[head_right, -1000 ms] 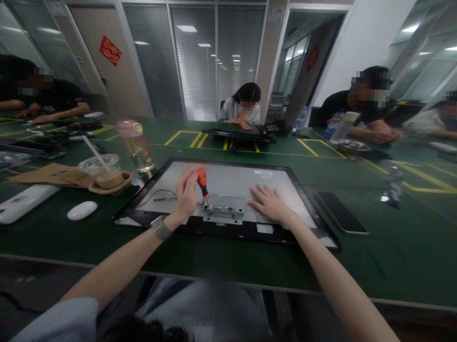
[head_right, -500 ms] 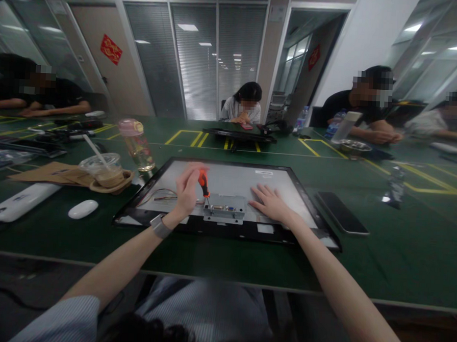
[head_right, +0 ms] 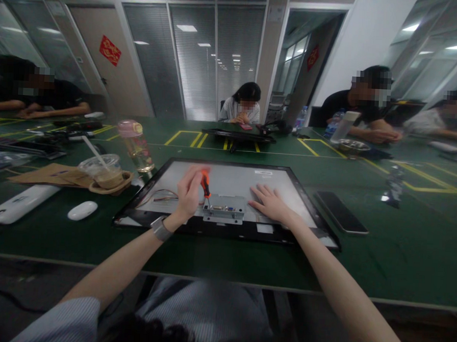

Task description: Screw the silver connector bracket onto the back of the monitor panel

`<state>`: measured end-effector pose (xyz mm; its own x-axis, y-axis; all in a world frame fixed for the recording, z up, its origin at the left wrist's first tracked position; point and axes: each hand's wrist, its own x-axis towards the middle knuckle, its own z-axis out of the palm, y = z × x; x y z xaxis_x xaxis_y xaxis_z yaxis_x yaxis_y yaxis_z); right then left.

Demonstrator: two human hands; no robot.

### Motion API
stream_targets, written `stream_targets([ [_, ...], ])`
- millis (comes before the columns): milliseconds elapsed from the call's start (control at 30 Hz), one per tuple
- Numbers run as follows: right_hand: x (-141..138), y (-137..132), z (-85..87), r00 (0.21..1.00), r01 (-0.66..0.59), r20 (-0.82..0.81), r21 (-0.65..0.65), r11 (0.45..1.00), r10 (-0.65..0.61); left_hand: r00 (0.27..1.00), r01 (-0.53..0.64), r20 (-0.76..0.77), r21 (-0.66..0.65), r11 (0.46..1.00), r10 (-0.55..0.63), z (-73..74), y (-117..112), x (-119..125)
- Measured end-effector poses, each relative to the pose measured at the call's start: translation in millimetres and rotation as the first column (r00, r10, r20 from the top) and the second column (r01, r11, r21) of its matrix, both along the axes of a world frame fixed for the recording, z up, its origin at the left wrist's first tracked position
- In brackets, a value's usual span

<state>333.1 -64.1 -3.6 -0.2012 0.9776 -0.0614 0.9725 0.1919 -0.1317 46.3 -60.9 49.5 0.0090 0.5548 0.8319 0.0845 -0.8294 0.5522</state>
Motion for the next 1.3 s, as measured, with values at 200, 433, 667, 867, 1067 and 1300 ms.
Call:
stream_targets([
  [200, -1.8, -2.5, 2.3, 1.0, 0.003, -0.016, -0.005, 1.0, -0.003, 0.997, -0.074, 0.029, 0.008, 0.997, 0.074, 0.3, 3.1, 0.5],
  [433, 0.8, -0.8, -0.2, 1.0, -0.009, -0.019, 0.011, 1.0, 0.009, 0.998, -0.033, 0.048, 0.008, 0.999, 0.033, -0.7, 2.0, -0.1],
  [667, -2.8, -4.1, 5.2, 1.0, 0.002, -0.014, -0.011, 1.0, -0.003, 0.998, -0.051, 0.02, -0.026, 0.998, 0.052, -1.7, 0.6, 1.0],
  [867, -3.3, -4.4, 6.3, 1.0, 0.0, -0.01, -0.009, 1.0, 0.0, 0.975, -0.195, 0.099, -0.039, 0.98, 0.198, 0.2, 0.6, 4.5],
  [1067, -3.1, -3.2, 4.1, 1.0, 0.005, -0.008, -0.009, 1.0, -0.005, 0.988, -0.063, 0.138, -0.042, 0.997, 0.068, -3.6, 4.3, 2.2],
  [1300, -2.4, -3.8, 4.4, 1.0, 0.003, -0.009, -0.009, 1.0, -0.003, 0.997, -0.044, 0.064, -0.046, 0.998, 0.047, -5.0, 1.7, 2.0],
])
